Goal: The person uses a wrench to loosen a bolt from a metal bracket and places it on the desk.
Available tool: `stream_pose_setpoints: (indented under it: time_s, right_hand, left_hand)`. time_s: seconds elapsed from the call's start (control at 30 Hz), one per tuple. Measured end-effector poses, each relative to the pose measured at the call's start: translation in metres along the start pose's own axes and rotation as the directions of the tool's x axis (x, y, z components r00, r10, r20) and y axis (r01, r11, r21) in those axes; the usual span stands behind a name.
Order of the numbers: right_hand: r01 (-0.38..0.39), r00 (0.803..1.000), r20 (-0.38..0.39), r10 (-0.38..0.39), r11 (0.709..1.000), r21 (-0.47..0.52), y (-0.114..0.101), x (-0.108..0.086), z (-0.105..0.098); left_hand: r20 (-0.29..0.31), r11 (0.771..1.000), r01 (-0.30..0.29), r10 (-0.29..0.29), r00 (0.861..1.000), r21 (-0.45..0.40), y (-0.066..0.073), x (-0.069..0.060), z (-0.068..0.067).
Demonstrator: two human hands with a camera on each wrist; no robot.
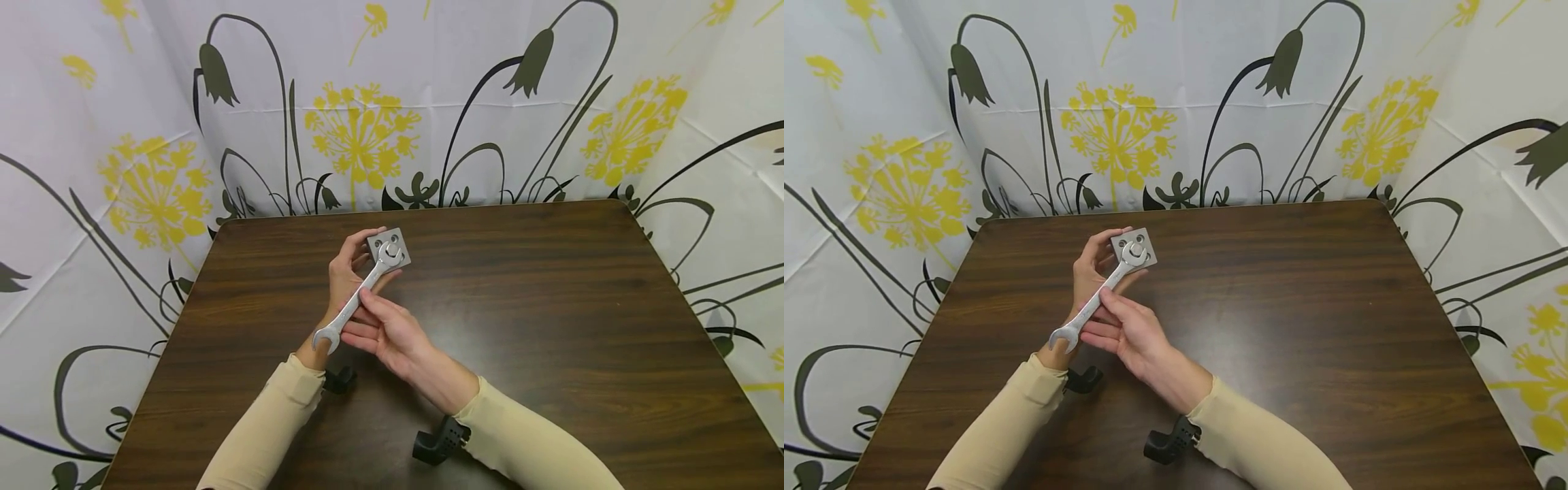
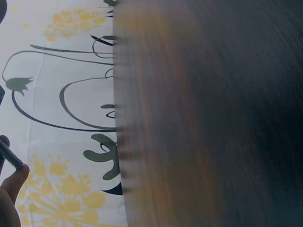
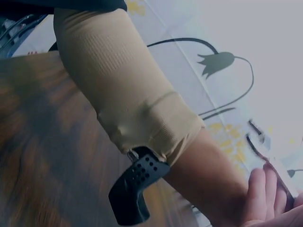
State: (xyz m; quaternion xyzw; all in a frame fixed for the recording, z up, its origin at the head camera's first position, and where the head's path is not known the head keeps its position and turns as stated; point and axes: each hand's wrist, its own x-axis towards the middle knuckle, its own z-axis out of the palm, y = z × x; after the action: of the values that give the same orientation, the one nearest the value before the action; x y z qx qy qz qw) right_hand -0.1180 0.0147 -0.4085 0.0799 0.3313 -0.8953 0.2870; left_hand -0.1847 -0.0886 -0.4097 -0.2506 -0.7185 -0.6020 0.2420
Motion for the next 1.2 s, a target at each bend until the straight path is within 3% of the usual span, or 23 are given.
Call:
stream_pose_setpoints:
  time_s: [0.2,0.4,0.57,0.67,0.77,0.83,0.97,1.07,1.2]
  right_hand:
    - [-0.024,0.999,0.03,0.025,0.999,-0.038,-0.004,-0.001,-0.012]
    - [-0.027,1.0,-0.014,0.025,0.988,-0.151,-0.006,-0.001,-0.029]
    - [-0.009,0.997,-0.072,-0.013,0.951,-0.31,-0.014,-0.002,-0.045]
    - [-0.01,0.994,-0.103,-0.035,0.914,-0.405,-0.024,-0.002,-0.053]
    - [-0.008,0.99,-0.126,-0.068,0.855,-0.519,-0.036,0.0,-0.06]
    - [0.003,0.988,-0.122,-0.095,0.802,-0.598,-0.045,0.001,-0.064]
    - [0.027,0.989,-0.082,-0.126,0.686,-0.727,-0.065,0.002,-0.073]
    - [0.062,0.99,-0.024,-0.141,0.57,-0.819,-0.081,0.002,-0.078]
    - [0.141,0.978,0.073,-0.196,0.364,-0.921,-0.098,0.003,-0.079]
  left_hand:
    - [0.024,1.0,-0.009,0.009,1.0,-0.01,-0.002,0.001,0.0]
    - [0.01,1.0,-0.021,0.021,1.0,-0.014,-0.002,0.002,-0.001]
    - [0.009,0.999,-0.037,0.037,0.999,-0.011,-0.002,0.003,-0.002]
    - [0.01,0.999,-0.038,0.038,0.999,-0.019,-0.003,0.004,-0.003]
    - [0.006,0.999,-0.033,0.033,0.999,-0.021,-0.009,0.004,-0.005]
    - [0.003,0.999,-0.022,0.022,1.0,-0.028,-0.017,0.003,-0.006]
    - [0.003,0.999,-0.016,0.016,1.0,-0.038,-0.021,0.003,-0.008]
    - [0.01,1.0,-0.01,0.01,1.0,-0.023,-0.009,0.004,-0.008]
    - [0.014,1.0,0.011,-0.011,1.0,0.004,-0.006,0.004,-0.01]
